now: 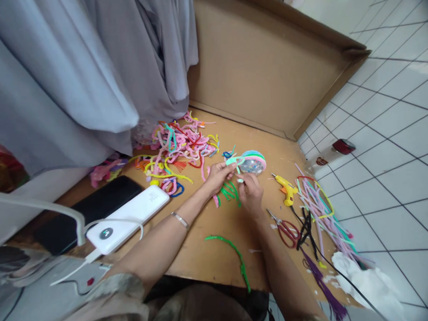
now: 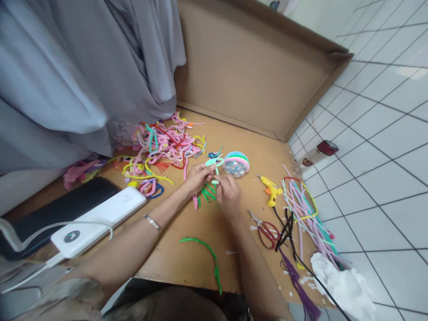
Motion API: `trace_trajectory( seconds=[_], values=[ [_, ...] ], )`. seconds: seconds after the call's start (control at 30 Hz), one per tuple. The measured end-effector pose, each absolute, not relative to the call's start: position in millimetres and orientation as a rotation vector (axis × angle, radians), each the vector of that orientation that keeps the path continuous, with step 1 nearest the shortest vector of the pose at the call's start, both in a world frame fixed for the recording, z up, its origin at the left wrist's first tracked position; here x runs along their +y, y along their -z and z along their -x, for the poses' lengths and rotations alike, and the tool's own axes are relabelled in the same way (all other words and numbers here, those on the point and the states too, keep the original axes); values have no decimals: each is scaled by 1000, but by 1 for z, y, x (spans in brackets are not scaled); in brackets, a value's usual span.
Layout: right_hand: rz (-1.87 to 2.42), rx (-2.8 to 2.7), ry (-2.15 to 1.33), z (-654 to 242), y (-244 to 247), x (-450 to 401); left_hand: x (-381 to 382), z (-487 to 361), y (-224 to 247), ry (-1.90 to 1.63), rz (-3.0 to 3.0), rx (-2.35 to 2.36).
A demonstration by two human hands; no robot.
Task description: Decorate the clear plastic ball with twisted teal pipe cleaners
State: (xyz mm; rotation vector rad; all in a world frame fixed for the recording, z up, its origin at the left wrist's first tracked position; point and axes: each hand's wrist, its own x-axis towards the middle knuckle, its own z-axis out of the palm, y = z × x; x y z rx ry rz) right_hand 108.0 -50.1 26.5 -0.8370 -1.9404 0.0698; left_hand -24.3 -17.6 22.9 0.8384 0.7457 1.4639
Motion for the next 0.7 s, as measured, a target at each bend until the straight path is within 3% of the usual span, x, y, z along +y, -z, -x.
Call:
trace_trajectory(
  seconds=[0.27, 0.7],
  values=[
    [906, -1967, 54, -113, -32, -51, -17, 28, -16, -1377, -1158, 860],
    [1005, -1671, -314, -119, -54, -50, -23, 33, -26, -1159, -1410, 802]
  ],
)
